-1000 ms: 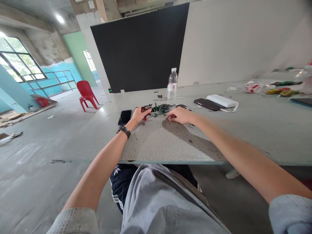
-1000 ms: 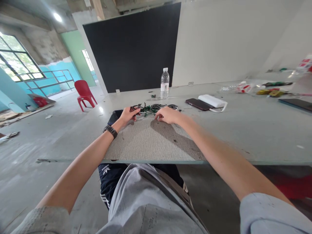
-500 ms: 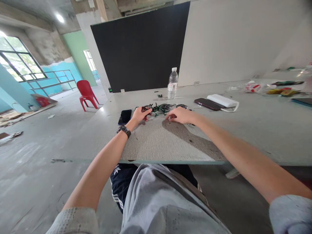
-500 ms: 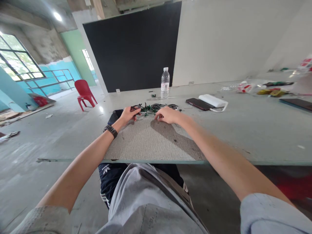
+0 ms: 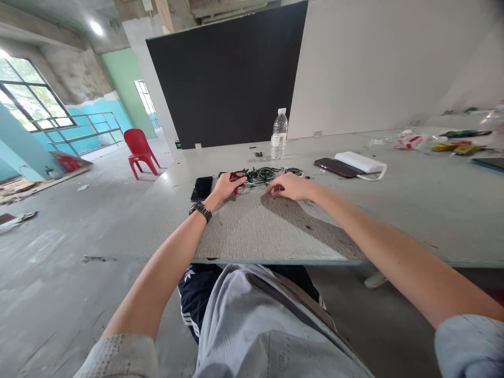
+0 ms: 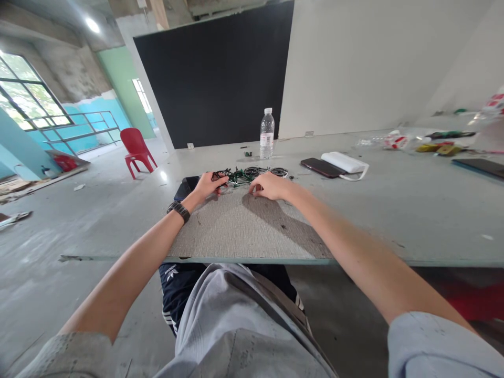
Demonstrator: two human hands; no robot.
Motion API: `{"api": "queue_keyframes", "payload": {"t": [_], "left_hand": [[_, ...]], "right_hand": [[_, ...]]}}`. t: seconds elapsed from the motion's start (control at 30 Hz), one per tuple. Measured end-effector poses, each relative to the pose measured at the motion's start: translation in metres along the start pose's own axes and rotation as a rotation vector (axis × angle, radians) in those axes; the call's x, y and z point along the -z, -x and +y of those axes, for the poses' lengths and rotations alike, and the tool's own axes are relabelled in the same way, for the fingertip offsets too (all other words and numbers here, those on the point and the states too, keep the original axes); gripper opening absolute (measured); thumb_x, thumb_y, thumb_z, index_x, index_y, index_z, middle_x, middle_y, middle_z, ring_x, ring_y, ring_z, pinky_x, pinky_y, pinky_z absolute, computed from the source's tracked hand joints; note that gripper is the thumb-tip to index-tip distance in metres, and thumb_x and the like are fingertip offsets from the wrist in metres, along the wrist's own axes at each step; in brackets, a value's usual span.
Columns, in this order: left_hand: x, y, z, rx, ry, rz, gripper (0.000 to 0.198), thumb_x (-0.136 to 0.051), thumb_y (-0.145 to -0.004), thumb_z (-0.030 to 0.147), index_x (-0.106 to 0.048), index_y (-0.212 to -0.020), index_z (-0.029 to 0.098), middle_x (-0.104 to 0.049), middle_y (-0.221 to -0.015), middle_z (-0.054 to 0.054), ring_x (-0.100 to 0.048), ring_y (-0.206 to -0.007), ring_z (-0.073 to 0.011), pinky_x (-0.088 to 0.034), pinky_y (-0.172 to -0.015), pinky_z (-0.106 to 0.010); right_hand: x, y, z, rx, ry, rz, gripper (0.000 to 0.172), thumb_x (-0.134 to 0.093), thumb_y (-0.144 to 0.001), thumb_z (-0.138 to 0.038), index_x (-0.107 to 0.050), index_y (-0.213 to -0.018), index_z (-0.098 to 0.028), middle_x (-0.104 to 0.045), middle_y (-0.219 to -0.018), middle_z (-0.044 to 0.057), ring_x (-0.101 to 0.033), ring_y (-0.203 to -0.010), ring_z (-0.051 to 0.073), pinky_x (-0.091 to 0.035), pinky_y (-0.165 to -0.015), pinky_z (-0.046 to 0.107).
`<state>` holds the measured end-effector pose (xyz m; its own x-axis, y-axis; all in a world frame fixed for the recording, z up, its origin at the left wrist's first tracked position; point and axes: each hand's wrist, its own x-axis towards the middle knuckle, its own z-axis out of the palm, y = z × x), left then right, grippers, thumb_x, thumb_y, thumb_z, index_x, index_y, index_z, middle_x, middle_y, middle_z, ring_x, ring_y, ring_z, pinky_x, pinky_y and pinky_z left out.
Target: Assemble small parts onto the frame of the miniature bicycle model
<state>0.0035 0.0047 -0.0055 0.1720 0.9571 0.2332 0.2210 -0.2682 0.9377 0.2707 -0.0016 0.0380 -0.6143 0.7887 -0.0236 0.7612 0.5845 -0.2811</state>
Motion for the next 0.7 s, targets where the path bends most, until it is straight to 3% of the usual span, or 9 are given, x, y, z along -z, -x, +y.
{"api": "queue_keyframes", "payload": {"t": [0.37,0.7], "left_hand": [[-0.006,0.008,0.009,-0.025,-0.133,-0.074,0.019,-0.077,-0.091,0.03,-0.065,-0.09,0.014,-0.074,-0.073,-0.006,-0.058,-0.044,-0.008,-0.049,-0.045,-0.023],[-0.005,0.009,0.009,-0.078,-0.173,-0.123,0.022,-0.074,-0.092,0.035,-0.067,-0.092,0.015,-0.074,-0.078,-0.007,-0.059,-0.048,-0.0087,-0.05,-0.048,-0.024]], "right_hand": [[-0.003,-0.001,-0.002,0.028,0.008,0.003,0.031,-0.062,-0.091,-0.035,-0.079,-0.115,-0.024,-0.077,-0.103,0.01,-0.069,-0.082,0.022,-0.048,-0.075,0.035],[-0.007,-0.001,-0.017,0.084,0.016,0.0,0.035,-0.06,-0.095,-0.043,-0.077,-0.122,-0.027,-0.078,-0.103,0.009,-0.068,-0.085,0.023,-0.046,-0.073,0.033]]}}
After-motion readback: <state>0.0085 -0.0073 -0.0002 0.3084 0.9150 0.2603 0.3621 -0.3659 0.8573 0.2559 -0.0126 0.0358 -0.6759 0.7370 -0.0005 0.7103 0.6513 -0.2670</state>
